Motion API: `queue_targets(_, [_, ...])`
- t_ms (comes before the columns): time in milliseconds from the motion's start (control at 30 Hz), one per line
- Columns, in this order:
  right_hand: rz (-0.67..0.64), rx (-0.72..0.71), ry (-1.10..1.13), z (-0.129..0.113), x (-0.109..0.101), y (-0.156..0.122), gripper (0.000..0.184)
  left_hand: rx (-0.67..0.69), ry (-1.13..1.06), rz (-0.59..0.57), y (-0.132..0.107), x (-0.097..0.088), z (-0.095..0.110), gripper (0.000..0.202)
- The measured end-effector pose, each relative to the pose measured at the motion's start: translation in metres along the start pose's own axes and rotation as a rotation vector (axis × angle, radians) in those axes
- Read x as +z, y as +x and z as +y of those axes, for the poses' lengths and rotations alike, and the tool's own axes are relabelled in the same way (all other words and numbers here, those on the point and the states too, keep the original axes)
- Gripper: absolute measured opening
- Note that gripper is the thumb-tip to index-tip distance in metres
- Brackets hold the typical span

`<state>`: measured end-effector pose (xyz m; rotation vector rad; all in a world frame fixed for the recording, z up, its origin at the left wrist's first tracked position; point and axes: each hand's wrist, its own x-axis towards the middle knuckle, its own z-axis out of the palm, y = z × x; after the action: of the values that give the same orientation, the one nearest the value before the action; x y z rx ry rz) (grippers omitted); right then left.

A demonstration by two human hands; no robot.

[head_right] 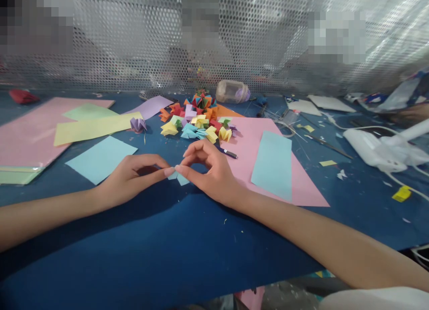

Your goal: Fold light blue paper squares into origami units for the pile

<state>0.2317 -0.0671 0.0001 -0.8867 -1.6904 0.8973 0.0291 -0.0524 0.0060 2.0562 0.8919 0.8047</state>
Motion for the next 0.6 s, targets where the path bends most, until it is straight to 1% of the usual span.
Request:
queue_targets(167, [-0.045, 0.098, 0.025, 0.0014, -0.0006, 0.0021, 0.036, -0.108, -0.102, 0.092, 0.0034, -0.0007, -0.0026, 0.027])
queue_targets(233, [-0.023, 0.129, 0.02, 0.0023, -0.0012, 0.0026, 0.039, -0.14, -0.14, 0.107, 0.005, -0.0006, -0.0039, 0.027])
queue_targets(300, [0.022, 0.149, 0.024, 0.0032, -0.0018, 0.0031, 0.038, -0.155, -0.172, 0.095, 0.0059, -0.0002, -0.0049, 0.028])
queue_targets(367, [0.04, 0.151, 0.021, 0.0036, -0.0026, 0.0036, 0.037, -0.163, -0.191, 0.061, 0.0059, 0.0003, -0.005, 0.027])
queue_targets(400, [0.027, 0.149, 0.016, 0.0035, -0.003, 0.0037, 0.037, -0.167, -0.197, 0.04, 0.0056, 0.0005, -0.0048, 0.027])
queue_targets(500, [-0.068, 0.151, 0.012, 0.0024, -0.0032, 0.0036, 0.038, -0.17, -0.199, -0.008, 0.0044, 0.0009, -0.0035, 0.024])
queue_targets(600, [-0.122, 0.186, 0.035, 0.0013, -0.0026, 0.0036, 0.039, -0.142, -0.156, -0.003, 0.0039, 0.0007, -0.0033, 0.024])
